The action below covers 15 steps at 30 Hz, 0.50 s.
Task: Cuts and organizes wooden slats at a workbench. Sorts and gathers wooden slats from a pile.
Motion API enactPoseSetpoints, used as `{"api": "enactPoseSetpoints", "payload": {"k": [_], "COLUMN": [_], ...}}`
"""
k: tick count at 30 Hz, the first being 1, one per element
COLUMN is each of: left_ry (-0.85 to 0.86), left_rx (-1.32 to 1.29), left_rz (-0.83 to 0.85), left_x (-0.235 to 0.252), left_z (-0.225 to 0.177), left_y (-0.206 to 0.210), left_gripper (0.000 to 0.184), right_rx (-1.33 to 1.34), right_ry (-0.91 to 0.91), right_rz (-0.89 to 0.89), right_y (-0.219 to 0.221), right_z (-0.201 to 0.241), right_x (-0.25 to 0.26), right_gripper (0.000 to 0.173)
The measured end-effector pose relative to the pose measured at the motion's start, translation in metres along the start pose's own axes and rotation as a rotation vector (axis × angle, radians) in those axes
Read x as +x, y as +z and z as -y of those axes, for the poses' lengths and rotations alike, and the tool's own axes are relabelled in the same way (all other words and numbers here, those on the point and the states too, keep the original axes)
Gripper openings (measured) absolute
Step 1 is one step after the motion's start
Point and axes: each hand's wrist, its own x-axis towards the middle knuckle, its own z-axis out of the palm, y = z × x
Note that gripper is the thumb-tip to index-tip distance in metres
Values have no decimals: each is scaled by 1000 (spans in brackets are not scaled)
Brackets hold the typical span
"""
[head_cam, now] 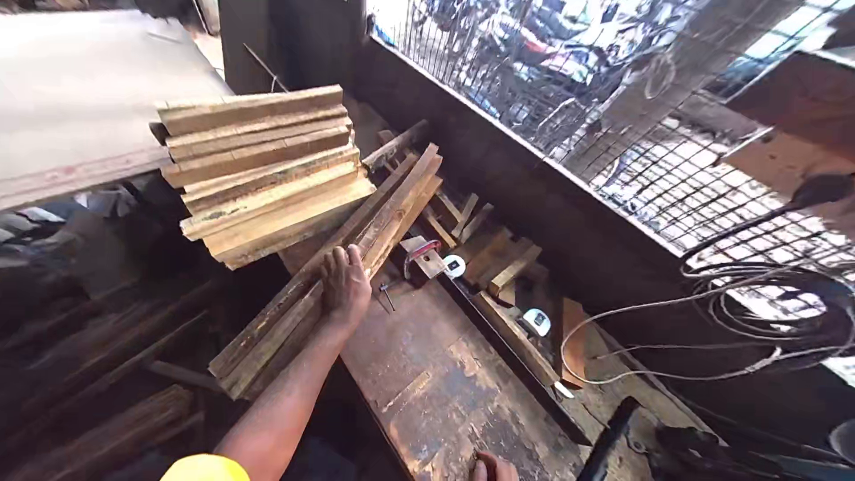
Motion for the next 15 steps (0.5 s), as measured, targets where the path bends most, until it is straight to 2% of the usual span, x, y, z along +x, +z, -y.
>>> {"api": "enactPoseSetpoints", "payload": {"k": [3,8,11,15], "left_ry": [46,12,11,69], "left_rx": [-32,-27,-27,-51], "left_rz": [61,153,100,-73], "left_x": [-7,-45,-95,-196], "left_z": [8,50,84,125], "left_y": [-9,-29,-38,-47], "left_gripper": [56,65,67,63], "right_rx": [21,6,14,22], "right_ry": [-9,-38,-15,-19], "right_rz": [0,3,-11,-69], "right_y": [-8,-14,-19,-16], "right_z": [8,16,27,36], "right_x": [1,9,11,19], "right_gripper": [22,25,25,26]}}
